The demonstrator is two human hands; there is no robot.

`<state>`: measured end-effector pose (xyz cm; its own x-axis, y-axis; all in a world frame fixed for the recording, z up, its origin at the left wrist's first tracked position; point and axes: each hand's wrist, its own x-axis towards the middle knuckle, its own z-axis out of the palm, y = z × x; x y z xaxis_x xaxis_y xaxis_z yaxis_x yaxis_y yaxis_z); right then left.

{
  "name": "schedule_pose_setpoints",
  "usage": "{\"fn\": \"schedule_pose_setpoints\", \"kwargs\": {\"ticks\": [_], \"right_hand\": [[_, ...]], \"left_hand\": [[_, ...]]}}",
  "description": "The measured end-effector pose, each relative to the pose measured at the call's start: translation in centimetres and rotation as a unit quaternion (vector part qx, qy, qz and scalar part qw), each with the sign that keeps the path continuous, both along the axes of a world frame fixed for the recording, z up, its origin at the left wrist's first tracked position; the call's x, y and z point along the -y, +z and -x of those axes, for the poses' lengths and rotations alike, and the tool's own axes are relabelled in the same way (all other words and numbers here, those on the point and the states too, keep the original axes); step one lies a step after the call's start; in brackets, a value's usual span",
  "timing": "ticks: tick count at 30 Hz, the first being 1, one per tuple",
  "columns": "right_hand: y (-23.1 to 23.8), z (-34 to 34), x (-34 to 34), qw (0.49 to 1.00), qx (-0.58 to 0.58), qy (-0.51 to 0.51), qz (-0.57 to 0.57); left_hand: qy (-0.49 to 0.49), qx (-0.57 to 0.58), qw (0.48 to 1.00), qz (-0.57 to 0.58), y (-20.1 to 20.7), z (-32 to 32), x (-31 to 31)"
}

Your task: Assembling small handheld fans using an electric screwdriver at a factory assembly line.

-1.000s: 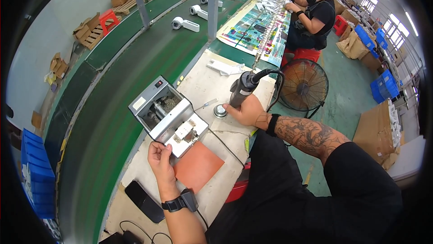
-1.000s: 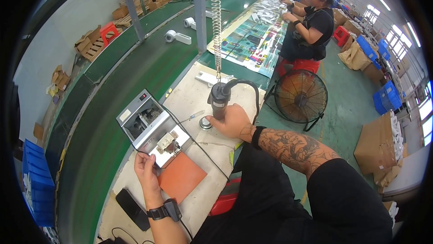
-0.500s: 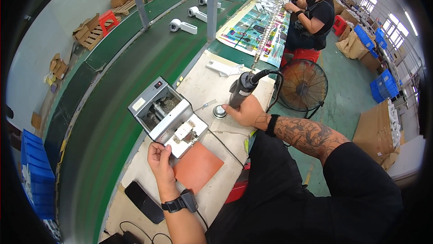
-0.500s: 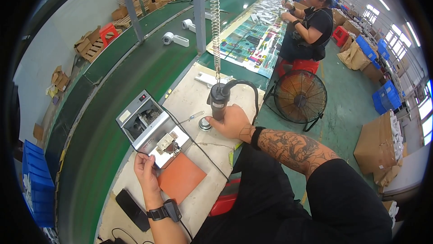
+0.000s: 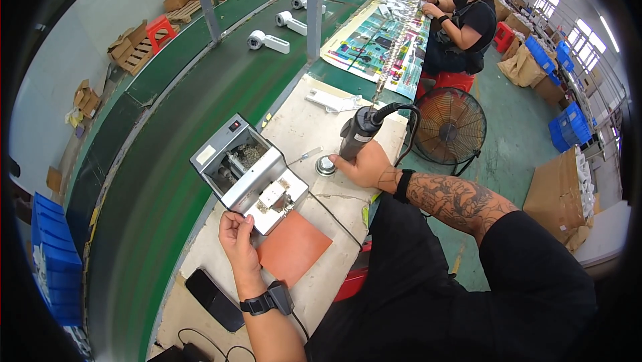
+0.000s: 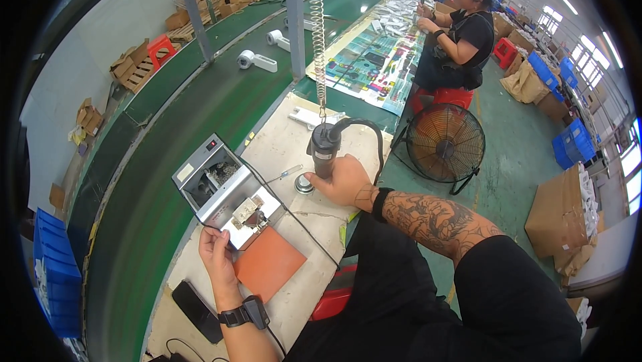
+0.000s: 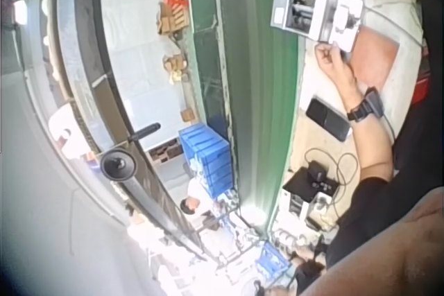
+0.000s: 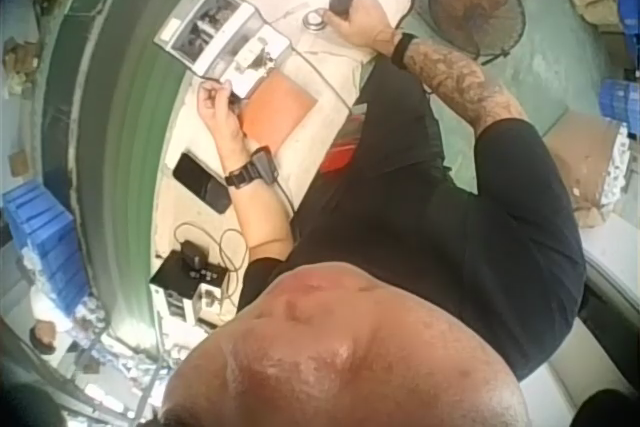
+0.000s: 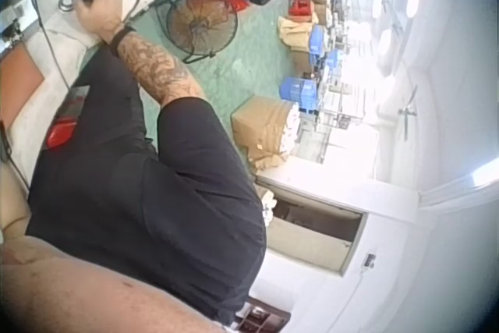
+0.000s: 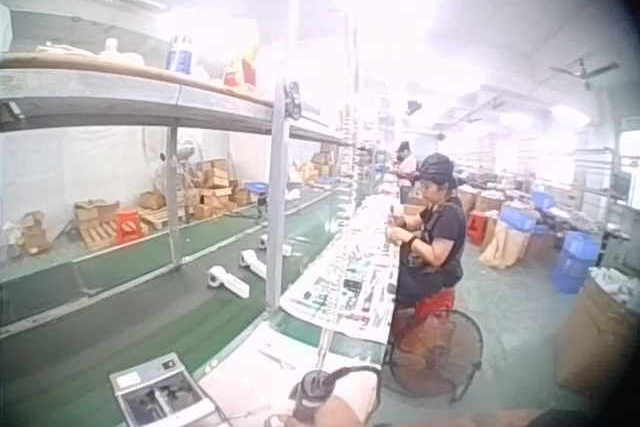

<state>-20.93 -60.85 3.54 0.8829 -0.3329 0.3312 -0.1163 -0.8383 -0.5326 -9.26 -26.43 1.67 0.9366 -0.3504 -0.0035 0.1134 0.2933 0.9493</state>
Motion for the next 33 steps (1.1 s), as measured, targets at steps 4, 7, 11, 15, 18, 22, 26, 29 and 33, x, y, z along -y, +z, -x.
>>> {"fn": "schedule_pose_setpoints", "kwargs": {"ticks": [4, 7, 11, 15, 18, 22, 26, 29, 33], "right_hand": [[-0.4, -0.1, 0.1, 1.000, 0.001, 0.000, -0.002], [-0.5, -0.2, 0.2, 1.000, -0.008, 0.000, 0.002], [-0.4, -0.2, 0.1, 1.000, -0.003, 0.002, 0.001], [-0.4, -0.1, 0.1, 1.000, -0.008, -0.002, -0.003], [-0.3, -0.2, 0.1, 1.000, -0.011, -0.002, -0.005], [0.0, -0.1, 0.0, 1.000, -0.016, -0.003, -0.007], [-0.1, -0.2, 0.0, 1.000, -0.026, -0.001, -0.003], [-0.1, -0.1, -0.1, 0.999, -0.032, -0.005, -0.005], [0.2, -0.1, 0.0, 0.999, -0.039, -0.005, -0.011]], "left_hand": [[0.002, -0.001, 1.000, -0.006, 0.1, -0.1, 0.1], [0.002, 0.001, 1.000, -0.002, 0.0, 0.0, 0.2], [0.001, 0.001, 1.000, -0.005, -0.2, -0.1, 0.0], [0.004, 0.003, 1.000, 0.007, -0.1, -0.1, 0.2], [0.005, 0.003, 1.000, 0.003, -0.1, -0.1, 0.2], [-0.003, -0.014, 1.000, -0.003, 0.8, 0.1, 0.2], [-0.003, -0.006, 1.000, 0.018, -0.3, -0.3, 0.1], [-0.008, -0.001, 0.999, 0.036, -0.6, -0.4, 0.0], [-0.008, -0.009, 1.000, 0.023, -0.1, -0.2, 0.1]]}}
